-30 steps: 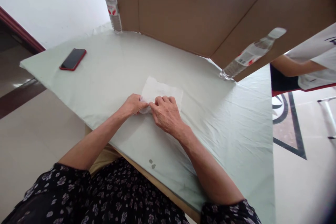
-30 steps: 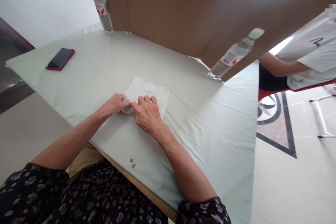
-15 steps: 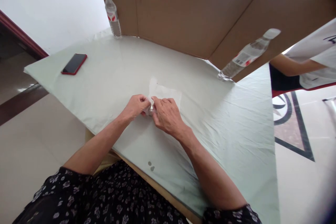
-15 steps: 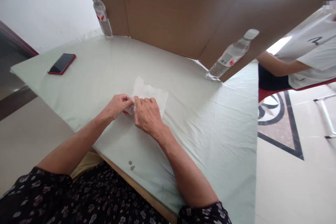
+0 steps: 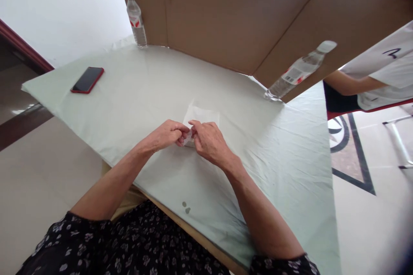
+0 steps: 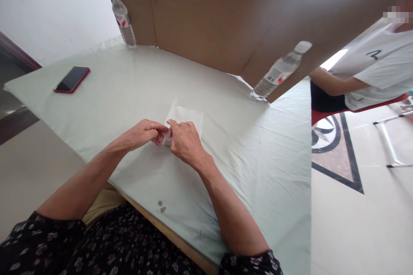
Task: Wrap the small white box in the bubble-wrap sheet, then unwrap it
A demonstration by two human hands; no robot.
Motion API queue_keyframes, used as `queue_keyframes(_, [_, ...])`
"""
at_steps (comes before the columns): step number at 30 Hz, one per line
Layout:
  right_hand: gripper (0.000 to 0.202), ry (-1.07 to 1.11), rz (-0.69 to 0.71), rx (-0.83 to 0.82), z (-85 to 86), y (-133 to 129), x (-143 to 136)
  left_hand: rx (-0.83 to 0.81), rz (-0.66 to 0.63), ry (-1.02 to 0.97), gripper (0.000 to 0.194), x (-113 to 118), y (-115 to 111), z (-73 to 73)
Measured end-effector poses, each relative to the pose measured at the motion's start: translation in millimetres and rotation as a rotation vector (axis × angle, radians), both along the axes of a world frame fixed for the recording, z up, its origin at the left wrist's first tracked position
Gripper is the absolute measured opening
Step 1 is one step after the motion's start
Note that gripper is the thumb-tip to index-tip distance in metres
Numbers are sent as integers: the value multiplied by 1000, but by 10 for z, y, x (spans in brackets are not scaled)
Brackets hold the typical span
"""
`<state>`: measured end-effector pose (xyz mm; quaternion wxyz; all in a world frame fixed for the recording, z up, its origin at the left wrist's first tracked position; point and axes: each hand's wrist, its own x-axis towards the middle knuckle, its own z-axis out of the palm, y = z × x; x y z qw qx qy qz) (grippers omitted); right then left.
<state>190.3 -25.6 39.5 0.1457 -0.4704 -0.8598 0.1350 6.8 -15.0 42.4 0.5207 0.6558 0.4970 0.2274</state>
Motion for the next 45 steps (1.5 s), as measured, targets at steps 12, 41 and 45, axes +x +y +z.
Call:
queue_keyframes(12, [35, 170, -548, -110, -154, -181, 775, 543, -5, 420, 8, 179, -42, -167])
queue_keyframes(41, [66, 468, -471, -150, -198, -49, 55, 438, 41, 609, 12, 367, -121, -149])
queue_keyframes(45, [62, 484, -455, -152, -225, -33, 51, 456, 69, 557, 13, 352, -129, -188])
